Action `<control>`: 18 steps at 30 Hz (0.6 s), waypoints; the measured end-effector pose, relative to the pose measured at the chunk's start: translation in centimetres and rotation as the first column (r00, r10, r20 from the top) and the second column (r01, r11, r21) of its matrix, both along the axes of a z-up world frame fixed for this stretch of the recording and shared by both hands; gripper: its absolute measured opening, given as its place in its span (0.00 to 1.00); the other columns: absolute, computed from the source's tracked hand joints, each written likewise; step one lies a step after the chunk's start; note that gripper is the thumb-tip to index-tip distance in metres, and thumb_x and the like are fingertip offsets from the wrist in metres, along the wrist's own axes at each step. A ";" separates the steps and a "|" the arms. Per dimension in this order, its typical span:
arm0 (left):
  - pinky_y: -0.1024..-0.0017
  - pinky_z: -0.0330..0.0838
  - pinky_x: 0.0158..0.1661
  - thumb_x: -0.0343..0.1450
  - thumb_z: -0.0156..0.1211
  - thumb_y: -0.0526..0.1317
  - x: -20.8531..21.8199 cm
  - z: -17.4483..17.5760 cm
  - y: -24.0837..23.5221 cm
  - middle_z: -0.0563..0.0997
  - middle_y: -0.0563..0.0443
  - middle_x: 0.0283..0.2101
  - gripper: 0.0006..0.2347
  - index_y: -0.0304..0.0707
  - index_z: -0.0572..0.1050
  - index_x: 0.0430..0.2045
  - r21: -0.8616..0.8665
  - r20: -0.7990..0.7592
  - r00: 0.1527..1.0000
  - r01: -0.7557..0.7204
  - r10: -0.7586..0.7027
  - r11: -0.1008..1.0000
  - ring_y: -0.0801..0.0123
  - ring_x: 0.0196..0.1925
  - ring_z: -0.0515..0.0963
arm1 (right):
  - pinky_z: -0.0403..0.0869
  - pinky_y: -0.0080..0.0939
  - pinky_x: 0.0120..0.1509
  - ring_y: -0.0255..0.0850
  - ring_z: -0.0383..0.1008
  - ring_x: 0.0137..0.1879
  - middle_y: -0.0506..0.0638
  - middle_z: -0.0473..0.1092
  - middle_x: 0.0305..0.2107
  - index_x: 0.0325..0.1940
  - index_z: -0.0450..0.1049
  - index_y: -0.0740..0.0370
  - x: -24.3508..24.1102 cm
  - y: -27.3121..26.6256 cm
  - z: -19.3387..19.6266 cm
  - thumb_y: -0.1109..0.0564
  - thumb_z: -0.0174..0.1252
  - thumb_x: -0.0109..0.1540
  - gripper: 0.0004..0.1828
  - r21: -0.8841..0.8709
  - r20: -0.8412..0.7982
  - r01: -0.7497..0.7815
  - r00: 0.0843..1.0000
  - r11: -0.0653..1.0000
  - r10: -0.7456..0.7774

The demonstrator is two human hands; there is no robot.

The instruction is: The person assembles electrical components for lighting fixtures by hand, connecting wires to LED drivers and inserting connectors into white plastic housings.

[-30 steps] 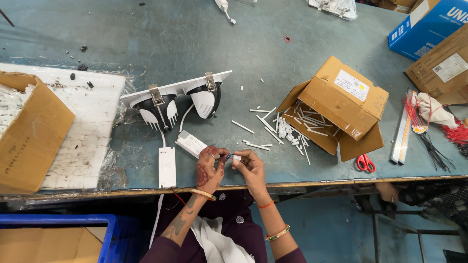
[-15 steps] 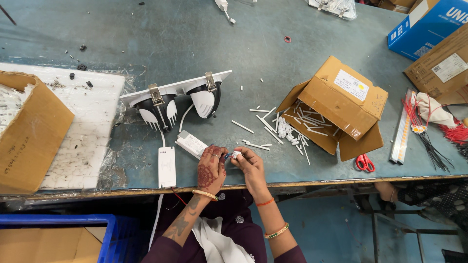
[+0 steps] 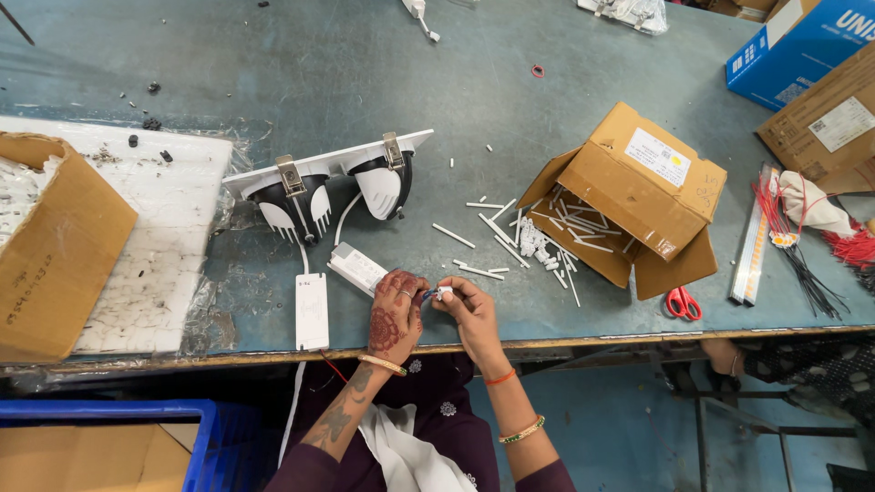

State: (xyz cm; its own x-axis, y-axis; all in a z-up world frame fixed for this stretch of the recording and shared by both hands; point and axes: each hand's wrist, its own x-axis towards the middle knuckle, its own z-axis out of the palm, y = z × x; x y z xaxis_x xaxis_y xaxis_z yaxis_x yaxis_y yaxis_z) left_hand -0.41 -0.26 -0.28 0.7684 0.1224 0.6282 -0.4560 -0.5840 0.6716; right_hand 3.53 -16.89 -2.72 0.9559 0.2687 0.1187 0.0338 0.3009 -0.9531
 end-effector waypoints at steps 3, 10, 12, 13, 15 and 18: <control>0.54 0.64 0.59 0.65 0.57 0.28 0.1 -0.2 0.0 0.78 0.43 0.45 0.09 0.34 0.77 0.37 -0.008 -0.003 1.000 0.012 -0.012 1.000 0.47 0.57 0.74 | 0.75 0.35 0.54 0.34 0.75 0.45 0.48 0.74 0.39 0.52 0.74 0.70 -0.1 0.0 -0.2 0.58 0.58 0.68 0.12 -0.059 0.040 -0.008 0.999 0.998 0.010; 0.55 0.66 0.58 0.63 0.56 0.27 0.3 -0.2 0.1 0.77 0.41 0.45 0.10 0.31 0.76 0.37 -0.002 -0.032 0.997 0.069 -0.069 0.998 0.47 0.56 0.74 | 0.72 0.32 0.51 0.31 0.71 0.42 0.45 0.71 0.36 0.49 0.72 0.69 -0.6 0.5 -0.2 0.57 0.55 0.71 0.10 -0.217 0.194 0.036 0.981 0.975 0.007; 0.56 0.68 0.57 0.64 0.56 0.27 0.3 0.0 0.1 0.78 0.42 0.44 0.10 0.31 0.76 0.37 -0.006 -0.029 0.997 0.066 -0.066 0.998 0.47 0.55 0.75 | 0.72 0.32 0.49 0.32 0.71 0.41 0.46 0.72 0.35 0.51 0.72 0.69 -0.7 0.8 0.3 0.58 0.56 0.70 0.10 -0.226 0.177 0.066 0.984 0.972 -0.026; 0.57 0.68 0.56 0.65 0.57 0.27 0.2 0.2 0.1 0.79 0.43 0.43 0.08 0.32 0.77 0.36 -0.045 -0.024 0.998 0.058 -0.059 0.997 0.48 0.54 0.75 | 0.72 0.32 0.48 0.32 0.71 0.40 0.46 0.72 0.35 0.51 0.72 0.68 -0.8 1.1 0.7 0.58 0.56 0.69 0.11 -0.230 0.169 0.081 0.985 0.970 -0.043; 0.58 0.70 0.54 0.68 0.58 0.28 0.0 0.5 -0.1 0.80 0.44 0.42 0.05 0.34 0.77 0.36 -0.123 -0.013 0.999 0.045 -0.047 0.991 0.50 0.53 0.77 | 0.73 0.32 0.47 0.32 0.72 0.40 0.46 0.74 0.36 0.52 0.73 0.68 -1.2 1.6 1.6 0.58 0.55 0.69 0.11 -0.162 0.120 0.087 0.990 0.983 -0.068; 0.59 0.70 0.54 0.67 0.59 0.29 0.1 0.9 0.0 0.80 0.45 0.41 0.06 0.34 0.78 0.36 -0.135 -0.007 1.000 0.019 -0.020 0.991 0.51 0.51 0.77 | 0.75 0.33 0.46 0.30 0.73 0.40 0.43 0.73 0.40 0.56 0.71 0.63 -1.7 1.6 3.2 0.56 0.54 0.66 0.15 -0.022 0.068 0.140 0.988 0.990 -0.138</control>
State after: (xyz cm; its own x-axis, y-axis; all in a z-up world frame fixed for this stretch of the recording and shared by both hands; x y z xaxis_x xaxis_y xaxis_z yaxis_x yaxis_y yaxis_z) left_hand -0.28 -0.26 0.61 0.7766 0.1906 0.6005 -0.4604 -0.4789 0.7474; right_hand 1.87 -15.31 0.44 0.9744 0.1377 0.1779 0.1372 0.2629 -0.9550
